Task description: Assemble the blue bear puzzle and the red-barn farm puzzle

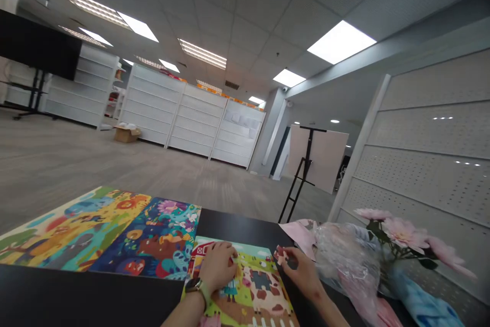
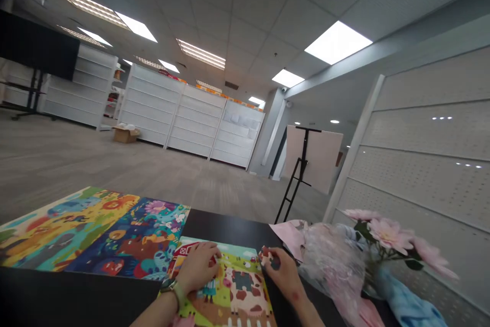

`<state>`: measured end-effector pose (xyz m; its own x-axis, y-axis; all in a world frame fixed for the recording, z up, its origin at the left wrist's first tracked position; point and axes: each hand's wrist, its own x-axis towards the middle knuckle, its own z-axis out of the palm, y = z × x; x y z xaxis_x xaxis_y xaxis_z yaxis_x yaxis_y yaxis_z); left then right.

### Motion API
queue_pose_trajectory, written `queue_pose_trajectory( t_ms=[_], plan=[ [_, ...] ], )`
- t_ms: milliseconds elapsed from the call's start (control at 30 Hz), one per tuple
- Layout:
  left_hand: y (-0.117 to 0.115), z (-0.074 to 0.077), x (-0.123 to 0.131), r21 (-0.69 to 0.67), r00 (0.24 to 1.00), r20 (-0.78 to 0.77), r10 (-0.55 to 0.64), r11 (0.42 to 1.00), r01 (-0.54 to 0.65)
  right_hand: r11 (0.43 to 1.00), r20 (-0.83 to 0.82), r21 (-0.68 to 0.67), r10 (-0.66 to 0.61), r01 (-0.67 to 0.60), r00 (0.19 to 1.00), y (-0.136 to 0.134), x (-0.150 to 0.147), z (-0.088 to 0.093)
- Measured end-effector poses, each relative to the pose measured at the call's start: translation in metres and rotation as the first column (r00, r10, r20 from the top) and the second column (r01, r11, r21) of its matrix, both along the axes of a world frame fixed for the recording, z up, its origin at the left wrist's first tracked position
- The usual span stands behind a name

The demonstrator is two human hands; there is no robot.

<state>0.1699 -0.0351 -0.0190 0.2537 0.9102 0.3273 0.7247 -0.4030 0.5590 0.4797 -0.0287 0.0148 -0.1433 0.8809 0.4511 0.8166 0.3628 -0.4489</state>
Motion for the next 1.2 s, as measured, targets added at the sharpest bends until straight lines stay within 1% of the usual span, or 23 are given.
queue_pose_trajectory(
  t_ms=[67, 133, 233, 300, 367, 500, 600, 733, 833, 967, 1133, 1200],
  plan=[
    [-0.001, 0.001, 0.000, 0.008, 1.000, 0.001, 0.004, 1.000, -0.004, 0.996, -0.004, -0.026, 0.082, -0.082, 0.997, -0.019, -0.015, 0.006],
    [-0.002, 0.002, 0.000, 0.015, 1.000, 0.000, 0.004, 1.000, -0.004, 0.984, 0.014, -0.085, 0.160, -0.158, 0.987, -0.039, -0.026, 0.008],
    [-0.002, 0.002, -0.001, 0.008, 1.000, -0.009, -0.001, 1.000, 0.001, 0.952, 0.043, -0.182, 0.257, -0.246, 0.965, -0.065, -0.029, 0.005],
    [-0.001, 0.001, -0.001, 0.002, 1.000, -0.017, -0.002, 1.000, 0.002, 0.939, 0.042, -0.220, 0.279, -0.264, 0.959, -0.076, -0.027, 0.001],
    [-0.001, 0.000, -0.001, -0.001, 1.000, -0.023, 0.000, 1.000, 0.000, 0.948, 0.022, -0.227, 0.233, -0.222, 0.972, -0.083, -0.026, -0.006],
    [-0.001, 0.000, -0.001, -0.005, 0.999, -0.041, 0.002, 1.000, -0.002, 0.972, -0.021, -0.226, 0.065, -0.068, 0.998, -0.090, -0.031, -0.020],
    [-0.002, 0.001, 0.000, -0.009, 0.998, -0.058, 0.003, 1.000, -0.003, 0.982, 0.001, -0.186, 0.025, -0.025, 1.000, -0.095, -0.043, -0.029],
    [0.000, 0.000, 0.000, -0.014, 0.998, -0.069, -0.001, 1.000, 0.000, 0.987, 0.059, -0.162, 0.003, 0.006, 0.998, -0.098, -0.060, -0.032],
    [0.001, -0.002, 0.001, -0.014, 0.998, -0.066, -0.006, 1.000, 0.005, 0.984, 0.048, -0.179, 0.011, -0.002, 0.999, -0.094, -0.067, -0.030],
    [0.001, -0.002, 0.000, -0.007, 0.998, -0.057, -0.011, 1.000, 0.010, 0.976, 0.013, -0.208, 0.067, -0.062, 0.998, -0.083, -0.069, -0.025],
    [-0.002, 0.000, 0.000, -0.001, 0.999, -0.052, -0.008, 1.000, 0.008, 0.970, 0.001, -0.141, 0.202, -0.200, 0.979, -0.065, -0.065, -0.012],
    [-0.002, 0.002, 0.000, 0.000, 0.998, -0.055, -0.007, 1.000, 0.007, 0.963, -0.011, -0.139, 0.232, -0.231, 0.973, -0.056, -0.064, -0.009]
  ],
)
